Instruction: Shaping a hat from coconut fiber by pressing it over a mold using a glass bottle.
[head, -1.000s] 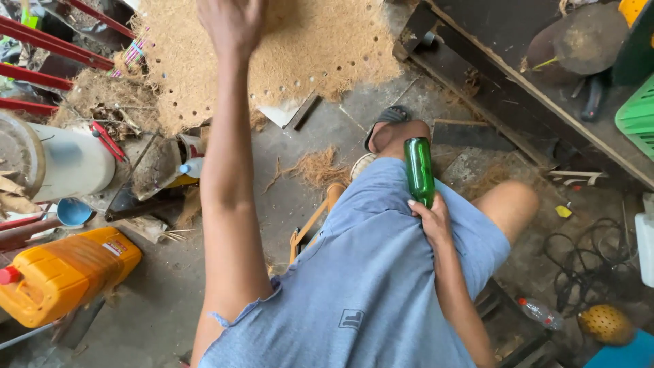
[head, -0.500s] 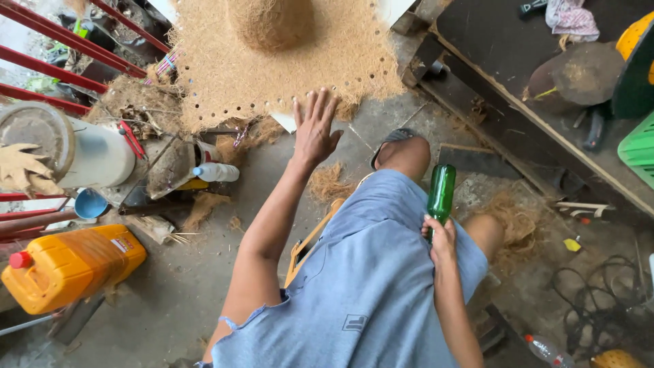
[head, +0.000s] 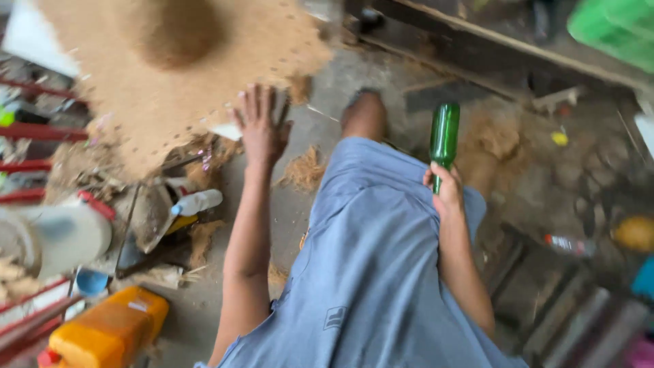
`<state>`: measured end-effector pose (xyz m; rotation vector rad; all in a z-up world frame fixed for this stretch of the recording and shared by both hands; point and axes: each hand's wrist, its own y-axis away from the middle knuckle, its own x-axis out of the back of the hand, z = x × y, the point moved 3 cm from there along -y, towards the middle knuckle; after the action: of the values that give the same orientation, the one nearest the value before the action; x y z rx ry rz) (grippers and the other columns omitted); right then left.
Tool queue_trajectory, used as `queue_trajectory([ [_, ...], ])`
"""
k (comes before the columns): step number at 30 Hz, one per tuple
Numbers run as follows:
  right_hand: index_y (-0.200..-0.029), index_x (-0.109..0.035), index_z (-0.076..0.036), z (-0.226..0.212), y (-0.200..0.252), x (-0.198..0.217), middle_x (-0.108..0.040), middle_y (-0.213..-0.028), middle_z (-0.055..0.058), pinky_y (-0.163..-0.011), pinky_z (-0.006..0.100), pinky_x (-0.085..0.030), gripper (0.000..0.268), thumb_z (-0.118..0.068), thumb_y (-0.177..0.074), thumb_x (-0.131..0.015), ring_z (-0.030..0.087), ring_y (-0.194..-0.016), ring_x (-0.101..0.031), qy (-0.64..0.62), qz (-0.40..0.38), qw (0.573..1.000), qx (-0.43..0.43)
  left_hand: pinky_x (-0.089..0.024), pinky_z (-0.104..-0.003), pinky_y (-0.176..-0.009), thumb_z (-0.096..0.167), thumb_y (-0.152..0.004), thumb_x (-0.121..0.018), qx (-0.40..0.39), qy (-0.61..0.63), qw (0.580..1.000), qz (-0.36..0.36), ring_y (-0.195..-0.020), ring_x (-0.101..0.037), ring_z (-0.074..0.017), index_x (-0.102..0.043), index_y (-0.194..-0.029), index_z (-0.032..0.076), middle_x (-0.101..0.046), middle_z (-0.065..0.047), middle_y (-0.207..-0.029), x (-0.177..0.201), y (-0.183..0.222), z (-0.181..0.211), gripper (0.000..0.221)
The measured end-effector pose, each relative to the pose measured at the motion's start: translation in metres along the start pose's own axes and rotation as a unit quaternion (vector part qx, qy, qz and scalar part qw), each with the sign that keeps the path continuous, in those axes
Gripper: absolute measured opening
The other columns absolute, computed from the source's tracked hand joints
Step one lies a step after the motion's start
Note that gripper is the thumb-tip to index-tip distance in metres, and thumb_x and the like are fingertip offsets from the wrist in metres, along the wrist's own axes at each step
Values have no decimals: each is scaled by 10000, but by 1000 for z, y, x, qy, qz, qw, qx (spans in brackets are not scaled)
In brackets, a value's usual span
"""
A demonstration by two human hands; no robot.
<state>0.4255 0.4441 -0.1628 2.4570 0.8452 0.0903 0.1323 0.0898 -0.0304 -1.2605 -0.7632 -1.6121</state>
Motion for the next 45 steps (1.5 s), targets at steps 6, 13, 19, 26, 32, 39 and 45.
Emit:
queue_trajectory([
  [6, -918, -627, -107, -19, 5, 68, -655, -687, 82, -506, 262, -581, 156, -177, -882, -762, 181, -529, -678, -135, 86, 987, 22, -66, -692, -1207, 341, -790, -924, 12, 4, 1000, -14, -1551, -165, -433, -354, -1631, 172, -215, -186, -1691, 4, -6, -8, 1030],
  [13, -1000, -659, -125, -48, 21, 81, -642, -705, 20, -611, 245, -605, 215, -247, -854, -759, 152, -601, -677, -176, 119, 977, 14, -47, -687, -1201, 308, -811, -887, 31, 43, 999, 14, -1546, -167, -441, -372, -1619, 162, -222, -205, -1683, -7, -6, -18, 969],
  [19, -1034, -637, -150, -19, 1, 56, -631, -688, 6, -610, 251, -610, 217, -280, -887, -727, 145, -577, -670, -104, 39, 993, -31, -75, -674, -1227, 311, -787, -922, 44, 50, 996, 53, -1557, -213, -412, -435, -1592, 174, -266, -177, -1678, 2, -1, -9, 950],
  [26, -990, -612, -123, 13, -7, 34, -627, -680, 59, -540, 279, -600, 155, -201, -907, -717, 171, -542, -660, -11, -31, 999, -14, -11, -665, -1235, 384, -872, -807, 66, 61, 996, -6, -1581, -142, -380, -409, -1599, 200, -230, -153, -1704, 2, 6, 1, 849],
  [32, -967, -610, -119, 34, -16, 33, -657, -684, 98, -526, 316, -599, 179, -206, -899, -750, 203, -541, -674, 29, -49, 998, -12, -44, -682, -1234, 409, -872, -788, 54, 67, 996, -11, -1585, -127, -384, -384, -1605, 199, -202, -151, -1709, -10, 5, -6, 863],
  [39, -933, -596, -138, 7, 1, -1, -648, -679, 65, -514, 266, -583, 166, -221, -908, -737, 158, -535, -658, 40, -58, 997, -10, -68, -676, -1238, 399, -882, -776, 66, 81, 994, -13, -1584, -152, -375, -378, -1603, 201, -231, -148, -1700, -5, 5, -8, 847],
  [45, -930, -600, -134, 16, -11, -12, -653, -680, 78, -508, 278, -589, 171, -214, -909, -750, 163, -535, -663, 29, -78, 996, -22, -102, -647, -1242, 398, -892, -770, 82, 97, 992, -15, -1575, -192, -363, -376, -1606, 178, -265, -165, -1689, 6, 5, -6, 845],
])
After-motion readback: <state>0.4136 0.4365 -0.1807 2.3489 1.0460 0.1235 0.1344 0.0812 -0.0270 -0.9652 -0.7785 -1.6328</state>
